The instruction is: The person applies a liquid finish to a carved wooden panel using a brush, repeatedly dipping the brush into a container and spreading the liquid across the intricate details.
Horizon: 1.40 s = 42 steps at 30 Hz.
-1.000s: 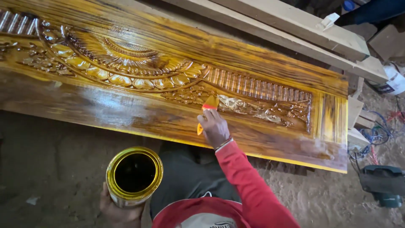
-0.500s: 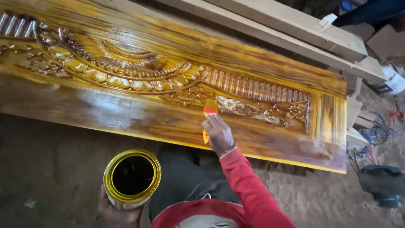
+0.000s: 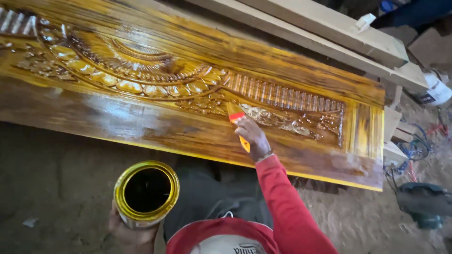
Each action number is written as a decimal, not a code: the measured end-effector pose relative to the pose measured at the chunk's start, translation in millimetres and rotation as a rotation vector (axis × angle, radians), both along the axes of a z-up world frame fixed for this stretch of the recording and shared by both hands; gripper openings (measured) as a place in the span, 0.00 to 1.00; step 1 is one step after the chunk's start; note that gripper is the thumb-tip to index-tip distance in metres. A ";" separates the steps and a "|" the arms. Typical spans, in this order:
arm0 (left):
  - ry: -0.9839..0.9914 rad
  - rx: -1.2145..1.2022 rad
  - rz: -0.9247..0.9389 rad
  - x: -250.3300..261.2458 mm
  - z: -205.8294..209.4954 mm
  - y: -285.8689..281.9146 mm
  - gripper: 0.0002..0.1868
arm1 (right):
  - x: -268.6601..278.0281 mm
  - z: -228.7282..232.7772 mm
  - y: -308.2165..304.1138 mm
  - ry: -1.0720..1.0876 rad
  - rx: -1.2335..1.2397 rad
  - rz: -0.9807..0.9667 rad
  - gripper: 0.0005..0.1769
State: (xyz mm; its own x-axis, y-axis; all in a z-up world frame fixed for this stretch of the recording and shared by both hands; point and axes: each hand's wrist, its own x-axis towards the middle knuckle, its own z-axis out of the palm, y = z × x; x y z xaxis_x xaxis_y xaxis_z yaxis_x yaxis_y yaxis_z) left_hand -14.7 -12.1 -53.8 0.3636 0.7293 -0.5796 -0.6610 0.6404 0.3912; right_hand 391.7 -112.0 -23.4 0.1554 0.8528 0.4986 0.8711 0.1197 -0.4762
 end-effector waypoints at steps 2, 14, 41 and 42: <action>-0.018 0.002 -0.008 2.5 -1.9 -1.2 0.30 | -5.0 8.5 -3.4 0.000 -0.011 -0.032 0.21; -0.094 -0.022 0.020 10.2 -15.0 -5.5 0.30 | -35.9 21.2 -19.7 0.025 0.093 -0.304 0.19; -0.135 -0.042 -0.040 27.9 8.0 -11.3 0.32 | 48.5 46.6 -1.3 0.206 -0.035 -0.255 0.06; -0.113 -0.057 -0.059 27.2 8.4 -11.1 0.32 | 50.2 49.0 -3.0 0.171 -0.095 -0.278 0.06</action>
